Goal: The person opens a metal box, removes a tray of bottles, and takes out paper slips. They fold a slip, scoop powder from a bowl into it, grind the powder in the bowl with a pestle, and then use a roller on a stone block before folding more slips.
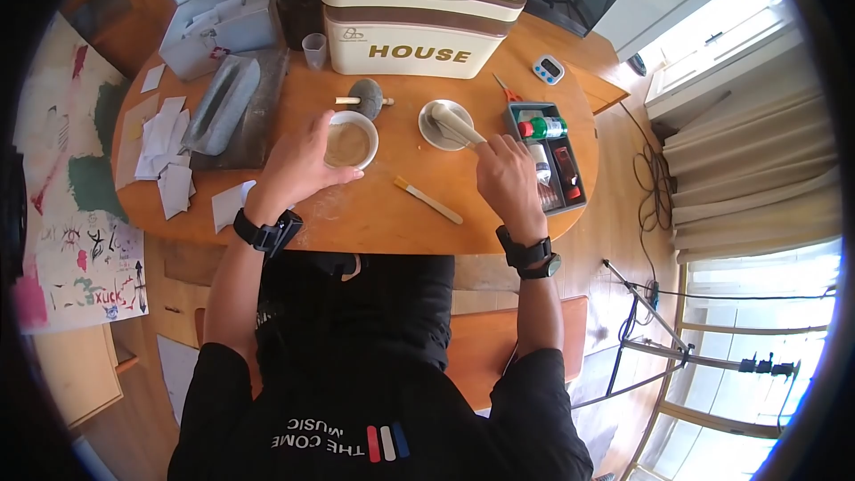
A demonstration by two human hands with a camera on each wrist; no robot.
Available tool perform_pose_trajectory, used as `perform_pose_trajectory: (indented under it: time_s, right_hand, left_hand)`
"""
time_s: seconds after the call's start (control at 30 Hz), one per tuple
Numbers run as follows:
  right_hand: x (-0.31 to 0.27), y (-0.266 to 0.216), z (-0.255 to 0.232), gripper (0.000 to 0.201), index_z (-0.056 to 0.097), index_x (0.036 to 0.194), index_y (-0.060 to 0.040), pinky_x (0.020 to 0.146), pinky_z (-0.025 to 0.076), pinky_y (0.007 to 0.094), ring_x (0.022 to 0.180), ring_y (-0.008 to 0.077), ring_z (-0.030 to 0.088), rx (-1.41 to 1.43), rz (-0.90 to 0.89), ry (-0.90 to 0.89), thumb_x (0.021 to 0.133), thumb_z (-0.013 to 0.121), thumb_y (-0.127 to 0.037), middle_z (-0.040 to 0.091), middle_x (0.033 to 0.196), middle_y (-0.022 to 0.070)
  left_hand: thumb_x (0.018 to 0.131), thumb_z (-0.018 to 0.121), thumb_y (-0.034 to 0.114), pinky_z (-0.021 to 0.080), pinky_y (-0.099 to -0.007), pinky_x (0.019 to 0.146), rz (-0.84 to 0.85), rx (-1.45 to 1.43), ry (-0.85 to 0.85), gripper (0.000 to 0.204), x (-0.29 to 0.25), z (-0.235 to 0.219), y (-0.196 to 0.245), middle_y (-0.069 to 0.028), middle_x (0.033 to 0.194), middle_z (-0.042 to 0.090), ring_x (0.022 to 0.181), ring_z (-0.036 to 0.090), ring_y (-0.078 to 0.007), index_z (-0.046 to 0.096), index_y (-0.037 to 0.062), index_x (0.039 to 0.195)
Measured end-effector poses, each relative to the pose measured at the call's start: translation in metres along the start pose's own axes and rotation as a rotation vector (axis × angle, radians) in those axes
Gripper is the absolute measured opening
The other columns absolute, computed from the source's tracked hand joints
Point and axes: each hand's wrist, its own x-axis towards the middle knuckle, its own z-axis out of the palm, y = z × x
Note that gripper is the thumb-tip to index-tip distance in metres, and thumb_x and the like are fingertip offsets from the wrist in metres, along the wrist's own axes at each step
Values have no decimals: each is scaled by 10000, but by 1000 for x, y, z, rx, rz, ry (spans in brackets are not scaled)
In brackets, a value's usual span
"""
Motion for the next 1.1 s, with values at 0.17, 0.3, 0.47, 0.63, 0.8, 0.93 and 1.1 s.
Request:
perform_pose_trajectory:
  time_s: [0.17, 0.3, 0.47, 0.63, 0.8, 0.93, 1.1]
  right_hand:
    - [-4, -11, -8, 135, 687, 957, -33, 662, 527, 425, 732, 317, 640, 140, 34, -47, 857, 642, 46, 595, 840, 115]
    - [-3, -13, -14, 157, 704, 999, 4, 618, 516, 375, 692, 275, 642, 409, 152, -90, 898, 617, 86, 638, 899, 117]
    - [-3, -13, -12, 202, 732, 1017, 20, 671, 531, 326, 707, 187, 645, 788, 351, -64, 928, 570, 101, 708, 982, 105]
    - [2, -9, -9, 199, 722, 1065, 70, 818, 578, 305, 888, 163, 728, 1217, 572, -19, 923, 584, 94, 758, 1064, 130]
    - [20, -25, -20, 236, 696, 1172, 93, 907, 592, 299, 1025, 205, 760, 1260, 571, -6, 956, 607, 61, 762, 1079, 171]
    - [32, -28, -7, 185, 709, 1139, 89, 890, 612, 308, 1011, 216, 764, 1148, 497, 32, 975, 644, 31, 759, 1045, 153]
    - [44, -31, 1, 157, 745, 1088, 40, 742, 591, 310, 834, 230, 746, 663, 214, 57, 940, 697, 24, 736, 963, 149]
  left_hand:
    - [760, 887, 467, 553, -475, 951, -4, -21, -4, 968, 0, -3, 2, -252, 1364, 608, 1156, 658, -416, 441, -40, 1453]
    - [757, 887, 467, 555, -468, 950, -3, -12, -15, 956, 0, -4, 2, -251, 1340, 620, 1148, 662, -411, 452, -37, 1442]
    - [754, 885, 477, 557, -468, 926, 17, 24, 27, 931, -1, 0, 1, -250, 1289, 638, 1113, 669, -409, 474, -33, 1415]
    - [756, 879, 489, 559, -466, 892, 23, 56, 52, 873, -3, 1, 4, -238, 1241, 654, 1079, 677, -395, 510, -33, 1351]
    - [757, 873, 489, 559, -464, 881, 34, 39, 52, 838, -8, 1, 5, -226, 1188, 672, 1048, 685, -385, 527, -26, 1321]
    - [759, 871, 484, 560, -465, 878, 25, 45, 39, 822, -9, 0, 5, -224, 1168, 676, 1038, 686, -387, 533, -24, 1311]
    - [756, 874, 484, 559, -468, 874, 44, 30, 64, 818, -9, 3, 2, -221, 1197, 666, 1054, 682, -385, 537, -14, 1309]
